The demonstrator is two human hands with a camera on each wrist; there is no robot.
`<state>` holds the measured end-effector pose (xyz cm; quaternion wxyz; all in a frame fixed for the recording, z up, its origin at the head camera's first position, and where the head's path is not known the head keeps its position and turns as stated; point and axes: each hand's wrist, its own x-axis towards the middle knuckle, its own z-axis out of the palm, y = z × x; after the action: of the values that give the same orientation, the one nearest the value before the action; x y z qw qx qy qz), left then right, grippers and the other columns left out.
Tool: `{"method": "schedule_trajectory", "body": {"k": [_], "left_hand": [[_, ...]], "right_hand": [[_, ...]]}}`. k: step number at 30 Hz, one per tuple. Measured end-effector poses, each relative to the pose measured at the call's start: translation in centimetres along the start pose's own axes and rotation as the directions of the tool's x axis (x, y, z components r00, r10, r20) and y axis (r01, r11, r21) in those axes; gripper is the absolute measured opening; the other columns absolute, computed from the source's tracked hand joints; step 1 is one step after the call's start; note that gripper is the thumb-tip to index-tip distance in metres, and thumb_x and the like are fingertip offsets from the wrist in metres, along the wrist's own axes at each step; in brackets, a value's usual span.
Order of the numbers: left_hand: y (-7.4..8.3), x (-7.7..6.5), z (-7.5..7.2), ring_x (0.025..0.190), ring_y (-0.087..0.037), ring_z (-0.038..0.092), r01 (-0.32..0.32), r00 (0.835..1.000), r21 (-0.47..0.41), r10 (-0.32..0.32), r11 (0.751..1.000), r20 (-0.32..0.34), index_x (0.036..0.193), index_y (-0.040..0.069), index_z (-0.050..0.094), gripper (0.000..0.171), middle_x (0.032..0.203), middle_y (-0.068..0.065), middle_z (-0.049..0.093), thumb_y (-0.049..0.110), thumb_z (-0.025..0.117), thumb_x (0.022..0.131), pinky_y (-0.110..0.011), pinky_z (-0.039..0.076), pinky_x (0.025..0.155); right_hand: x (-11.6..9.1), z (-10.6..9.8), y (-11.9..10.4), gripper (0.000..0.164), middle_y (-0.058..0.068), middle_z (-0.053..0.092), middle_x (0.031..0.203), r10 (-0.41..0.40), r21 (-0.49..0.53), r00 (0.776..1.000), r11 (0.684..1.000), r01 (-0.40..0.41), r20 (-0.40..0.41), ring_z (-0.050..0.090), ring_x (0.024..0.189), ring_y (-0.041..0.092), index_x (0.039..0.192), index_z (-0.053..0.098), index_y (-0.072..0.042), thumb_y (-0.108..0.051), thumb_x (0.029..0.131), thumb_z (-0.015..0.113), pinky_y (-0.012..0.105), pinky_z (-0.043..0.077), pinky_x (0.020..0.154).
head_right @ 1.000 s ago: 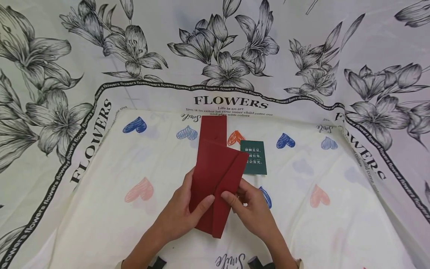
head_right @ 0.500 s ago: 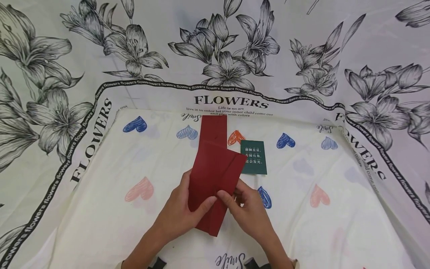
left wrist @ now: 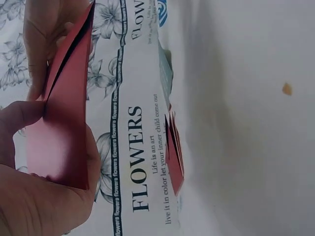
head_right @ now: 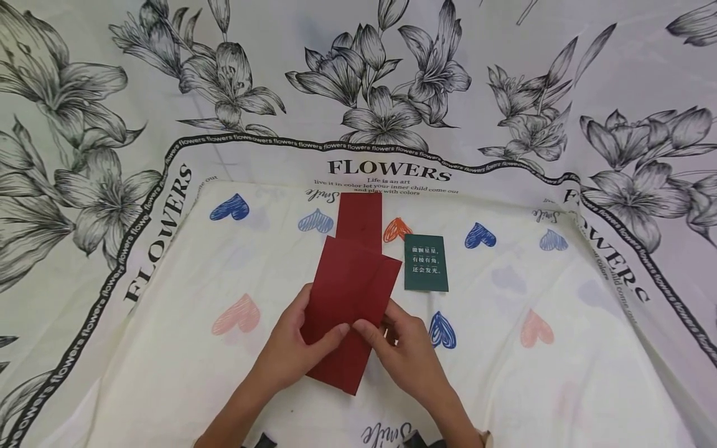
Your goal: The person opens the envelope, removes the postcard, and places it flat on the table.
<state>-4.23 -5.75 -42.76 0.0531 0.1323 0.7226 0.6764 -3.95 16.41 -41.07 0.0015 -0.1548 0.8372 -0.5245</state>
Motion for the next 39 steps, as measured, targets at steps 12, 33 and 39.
{"method": "schedule_trajectory", "body": {"k": [12, 33, 39], "left_hand": [[-0.6, -0.6, -2.6, 0.114, -0.019, 0.068, 0.104, 0.99, 0.092, -0.094, 0.99, -0.105, 0.148, 0.027, 0.048, 0.059, 0.129, 0.005, 0.065, 0.023, 0.079, 0.097, -0.039, 0.06, 0.089], [-2.9, -2.0, -9.4, 0.118, -0.027, 0.064, 0.244, 0.97, 0.395, -0.214, 0.886, -0.118, 0.162, 0.005, 0.018, 0.073, 0.135, -0.015, 0.062, 0.008, 0.063, 0.104, -0.046, 0.053, 0.094], [-2.7, -2.2, -10.0, 0.117, -0.032, 0.065, 0.276, 0.961, 0.491, -0.243, 0.826, -0.132, 0.163, 0.001, 0.014, 0.078, 0.133, -0.02, 0.063, 0.012, 0.064, 0.105, -0.05, 0.055, 0.094]], "right_hand": [[0.1, -0.1, 0.3, 0.024, -0.011, 0.075, 0.09, 0.127, -0.082, 0.99, 0.989, -0.122, 0.054, 0.062, 0.065, 0.015, 0.127, 0.065, -0.027, -0.04, 0.106, 0.065, 0.028, 0.052, 0.056], [-0.2, -1.6, 2.0, 0.013, 0.003, 0.075, 0.089, 0.157, -0.095, 0.983, 0.984, -0.148, 0.09, 0.06, 0.063, 0.014, 0.118, 0.067, -0.028, -0.035, 0.108, 0.064, 0.027, 0.049, 0.055], [-0.1, -1.7, 2.2, 0.013, 0.003, 0.075, 0.09, 0.144, -0.09, 0.984, 0.987, -0.135, 0.104, 0.061, 0.063, 0.014, 0.118, 0.067, -0.028, -0.035, 0.108, 0.064, 0.027, 0.05, 0.056]]}}
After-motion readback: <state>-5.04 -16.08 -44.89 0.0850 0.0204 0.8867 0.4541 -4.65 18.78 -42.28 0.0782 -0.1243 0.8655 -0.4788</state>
